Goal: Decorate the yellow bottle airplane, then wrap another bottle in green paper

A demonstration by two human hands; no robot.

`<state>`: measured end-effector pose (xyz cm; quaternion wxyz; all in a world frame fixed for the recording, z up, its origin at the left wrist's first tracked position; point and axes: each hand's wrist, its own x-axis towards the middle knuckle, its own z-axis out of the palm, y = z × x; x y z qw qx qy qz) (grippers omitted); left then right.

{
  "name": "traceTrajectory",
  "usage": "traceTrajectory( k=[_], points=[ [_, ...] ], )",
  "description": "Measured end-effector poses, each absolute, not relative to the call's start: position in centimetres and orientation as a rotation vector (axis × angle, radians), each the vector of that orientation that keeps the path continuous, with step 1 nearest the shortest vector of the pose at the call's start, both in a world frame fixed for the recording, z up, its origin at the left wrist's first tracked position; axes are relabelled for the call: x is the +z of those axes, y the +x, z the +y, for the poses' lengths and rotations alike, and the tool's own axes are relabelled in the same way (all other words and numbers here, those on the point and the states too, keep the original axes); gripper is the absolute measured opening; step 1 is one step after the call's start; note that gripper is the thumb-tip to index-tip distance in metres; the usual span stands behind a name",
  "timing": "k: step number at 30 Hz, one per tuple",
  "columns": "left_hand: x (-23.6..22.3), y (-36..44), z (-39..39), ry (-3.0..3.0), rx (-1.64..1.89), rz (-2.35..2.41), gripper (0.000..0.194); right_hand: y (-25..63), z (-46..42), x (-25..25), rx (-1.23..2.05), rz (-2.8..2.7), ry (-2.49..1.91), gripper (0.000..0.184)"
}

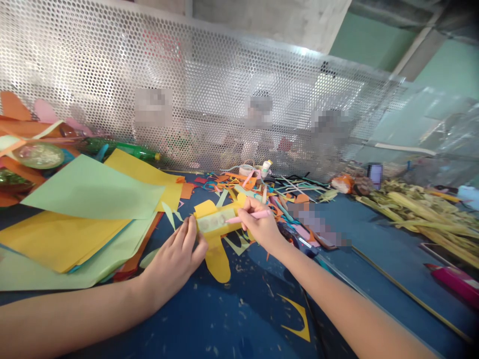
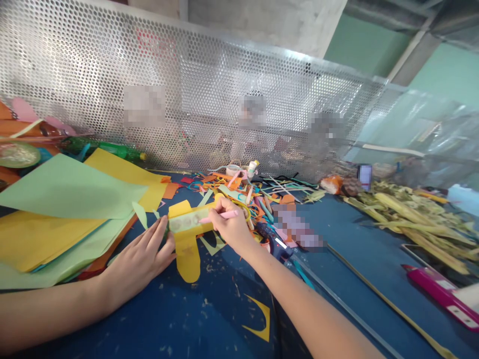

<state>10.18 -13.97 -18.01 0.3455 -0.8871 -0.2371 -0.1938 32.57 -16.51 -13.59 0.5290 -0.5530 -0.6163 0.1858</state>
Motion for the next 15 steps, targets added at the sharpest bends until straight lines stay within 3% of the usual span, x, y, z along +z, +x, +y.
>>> traceTrajectory(
  k=[15],
  points=[
    [-17.83,10.19,-13.99,-2.285,-0.513,-0.610,0.029,32.46,-16.40,-13.74,0.500,-1.482,-1.309,0.023]
  ],
)
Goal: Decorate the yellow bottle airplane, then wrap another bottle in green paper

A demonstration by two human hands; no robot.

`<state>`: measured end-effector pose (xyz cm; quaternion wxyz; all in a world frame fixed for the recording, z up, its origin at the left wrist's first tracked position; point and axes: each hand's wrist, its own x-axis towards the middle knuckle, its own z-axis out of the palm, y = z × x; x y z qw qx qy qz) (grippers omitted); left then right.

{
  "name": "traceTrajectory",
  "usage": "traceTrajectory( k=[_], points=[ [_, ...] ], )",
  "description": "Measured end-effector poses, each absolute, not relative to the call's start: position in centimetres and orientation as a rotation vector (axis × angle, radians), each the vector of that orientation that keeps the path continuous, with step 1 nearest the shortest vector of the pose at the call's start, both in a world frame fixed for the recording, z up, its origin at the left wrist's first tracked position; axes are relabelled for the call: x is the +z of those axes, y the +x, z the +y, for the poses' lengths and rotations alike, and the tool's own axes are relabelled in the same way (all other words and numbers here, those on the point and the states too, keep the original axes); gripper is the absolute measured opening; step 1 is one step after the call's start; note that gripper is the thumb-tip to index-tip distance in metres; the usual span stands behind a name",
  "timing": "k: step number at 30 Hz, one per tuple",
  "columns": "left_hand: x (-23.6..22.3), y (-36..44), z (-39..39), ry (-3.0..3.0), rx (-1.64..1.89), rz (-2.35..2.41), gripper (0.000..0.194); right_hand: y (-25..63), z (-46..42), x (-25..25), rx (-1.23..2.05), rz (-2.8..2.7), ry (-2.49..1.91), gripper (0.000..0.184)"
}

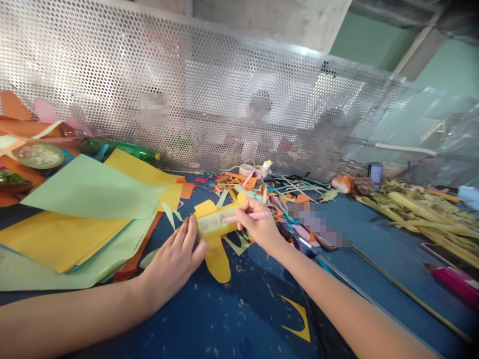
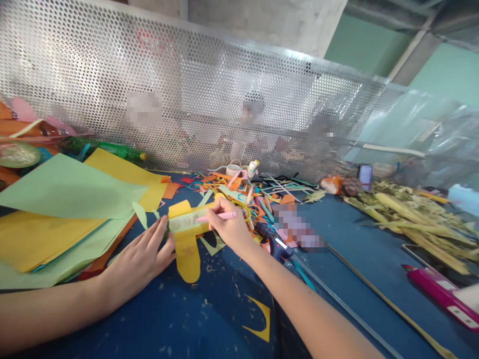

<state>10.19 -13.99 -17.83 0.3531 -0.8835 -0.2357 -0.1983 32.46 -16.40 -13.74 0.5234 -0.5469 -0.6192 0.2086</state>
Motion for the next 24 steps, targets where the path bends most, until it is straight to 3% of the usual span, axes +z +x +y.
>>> traceTrajectory(
  k=[24],
  points=[
    [-18.06,10.20,-13.95,-2.322,-0.553,-0.609,0.030,32.55,-16.50,-13.64,0.410,-1.446,-1.334,0.023]
  ],
)
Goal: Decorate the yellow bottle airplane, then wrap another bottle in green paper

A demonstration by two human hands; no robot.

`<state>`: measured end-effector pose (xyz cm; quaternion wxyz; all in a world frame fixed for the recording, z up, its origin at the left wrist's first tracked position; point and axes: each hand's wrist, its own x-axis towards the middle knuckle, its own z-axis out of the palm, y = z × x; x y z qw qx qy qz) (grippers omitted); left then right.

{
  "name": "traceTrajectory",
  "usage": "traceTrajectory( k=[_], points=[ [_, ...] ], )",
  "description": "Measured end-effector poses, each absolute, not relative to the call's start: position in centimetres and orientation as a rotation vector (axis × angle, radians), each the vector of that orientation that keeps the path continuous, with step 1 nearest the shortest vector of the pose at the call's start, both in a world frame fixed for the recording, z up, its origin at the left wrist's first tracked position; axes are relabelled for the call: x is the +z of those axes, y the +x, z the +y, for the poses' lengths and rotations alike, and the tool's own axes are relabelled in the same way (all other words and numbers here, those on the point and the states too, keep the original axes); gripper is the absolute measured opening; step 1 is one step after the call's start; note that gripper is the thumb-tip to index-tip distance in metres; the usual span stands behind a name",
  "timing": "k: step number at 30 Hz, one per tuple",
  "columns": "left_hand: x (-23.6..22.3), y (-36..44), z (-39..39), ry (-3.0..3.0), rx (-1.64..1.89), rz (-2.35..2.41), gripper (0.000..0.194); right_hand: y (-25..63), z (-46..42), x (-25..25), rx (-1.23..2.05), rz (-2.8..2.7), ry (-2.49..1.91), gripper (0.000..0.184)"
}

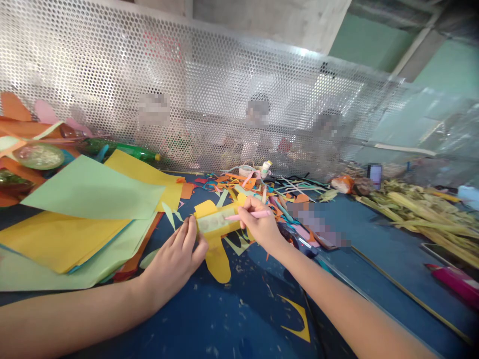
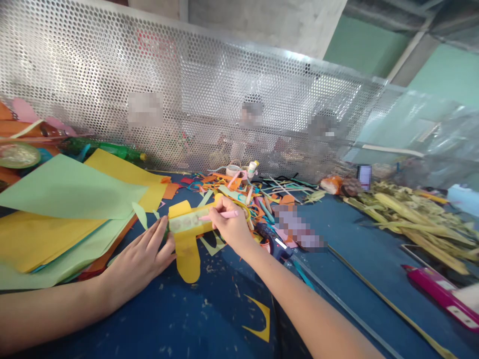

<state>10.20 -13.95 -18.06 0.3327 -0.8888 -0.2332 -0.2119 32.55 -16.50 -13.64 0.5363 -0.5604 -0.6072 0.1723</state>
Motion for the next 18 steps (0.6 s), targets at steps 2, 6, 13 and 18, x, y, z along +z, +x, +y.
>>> traceTrajectory(
  k=[2,6,13,18],
  points=[
    [-18.20,10.19,-13.88,-2.349,-0.575,-0.623,0.030,32.61,-16.46,-13.65,0.413,-1.447,-1.327,0.024],
    [-18.18,10.21,-13.87,-2.356,-0.588,-0.637,0.028,32.58,-16.43,-13.59,0.439,-1.475,-1.306,0.024],
    [-17.75,10.20,-13.99,-2.263,-0.497,-0.596,0.033,32.47,-16.43,-13.68,0.441,-1.456,-1.310,0.023],
    [-17.78,10.18,-13.95,-2.252,-0.510,-0.589,0.035,32.58,-16.41,-13.65,0.435,-1.477,-1.301,0.024]
  ],
)
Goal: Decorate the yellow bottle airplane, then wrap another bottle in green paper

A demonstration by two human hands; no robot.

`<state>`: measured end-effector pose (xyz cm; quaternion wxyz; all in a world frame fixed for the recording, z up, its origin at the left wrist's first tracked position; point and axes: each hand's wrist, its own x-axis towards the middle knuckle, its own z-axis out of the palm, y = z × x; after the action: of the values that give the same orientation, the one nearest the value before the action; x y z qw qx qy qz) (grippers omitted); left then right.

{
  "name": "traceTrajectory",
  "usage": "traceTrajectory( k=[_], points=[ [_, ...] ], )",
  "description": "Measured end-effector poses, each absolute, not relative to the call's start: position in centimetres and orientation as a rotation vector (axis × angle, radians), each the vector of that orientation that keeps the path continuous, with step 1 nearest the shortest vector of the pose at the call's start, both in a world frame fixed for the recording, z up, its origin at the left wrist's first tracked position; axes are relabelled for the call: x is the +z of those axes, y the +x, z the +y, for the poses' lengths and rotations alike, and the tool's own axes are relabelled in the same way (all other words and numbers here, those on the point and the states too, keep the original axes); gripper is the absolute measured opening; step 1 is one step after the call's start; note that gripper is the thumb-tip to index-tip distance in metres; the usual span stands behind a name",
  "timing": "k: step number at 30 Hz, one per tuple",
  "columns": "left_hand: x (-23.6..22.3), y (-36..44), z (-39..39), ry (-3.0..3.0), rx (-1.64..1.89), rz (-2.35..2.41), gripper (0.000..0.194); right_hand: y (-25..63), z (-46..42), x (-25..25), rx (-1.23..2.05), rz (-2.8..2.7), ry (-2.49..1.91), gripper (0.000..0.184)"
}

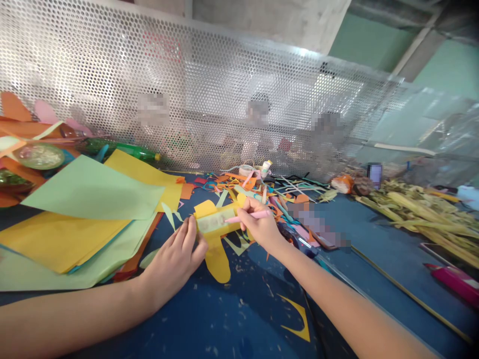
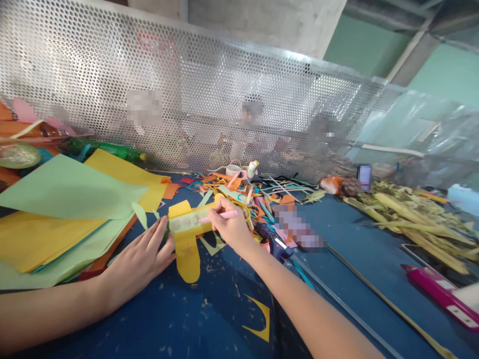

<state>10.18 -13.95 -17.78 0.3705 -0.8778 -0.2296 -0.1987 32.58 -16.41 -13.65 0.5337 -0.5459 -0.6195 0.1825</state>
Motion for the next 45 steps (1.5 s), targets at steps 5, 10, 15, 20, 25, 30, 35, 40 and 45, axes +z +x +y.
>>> traceTrajectory(
  k=[5,10,15,20,25,30,35,40,45],
  points=[
    [-17.8,10.1,-14.0,-2.262,-0.491,-0.595,0.035,32.4,-16.5,-13.6,0.476,-1.469,-1.308,0.023],
    [-17.9,10.2,-13.9,-2.251,-0.485,-0.591,0.038,32.4,-16.5,-13.8,0.498,-1.478,-1.303,0.023],
    [-17.8,10.2,-13.9,-2.245,-0.494,-0.592,0.037,32.6,-16.4,-13.8,0.480,-1.490,-1.288,0.024],
    [-17.8,10.2,-14.0,-2.252,-0.501,-0.585,0.039,32.6,-16.4,-13.6,0.456,-1.497,-1.301,0.024],
    [-17.8,10.2,-13.9,-2.252,-0.521,-0.582,0.040,32.5,-16.4,-13.5,0.437,-1.471,-1.301,0.024],
    [-17.9,10.2,-13.9,-2.253,-0.513,-0.595,0.039,32.6,-16.4,-13.6,0.432,-1.475,-1.298,0.024],
    [-18.0,10.2,-13.8,-2.263,-0.513,-0.590,0.040,32.7,-16.3,-13.8,0.445,-1.490,-1.293,0.025],
    [-18.0,10.2,-13.8,-2.261,-0.514,-0.592,0.040,32.6,-16.5,-13.6,0.420,-1.484,-1.310,0.024],
    [-17.8,10.2,-13.9,-2.242,-0.537,-0.583,0.038,33.1,-16.6,-12.5,0.388,-1.352,-1.246,0.028]
  ],
)
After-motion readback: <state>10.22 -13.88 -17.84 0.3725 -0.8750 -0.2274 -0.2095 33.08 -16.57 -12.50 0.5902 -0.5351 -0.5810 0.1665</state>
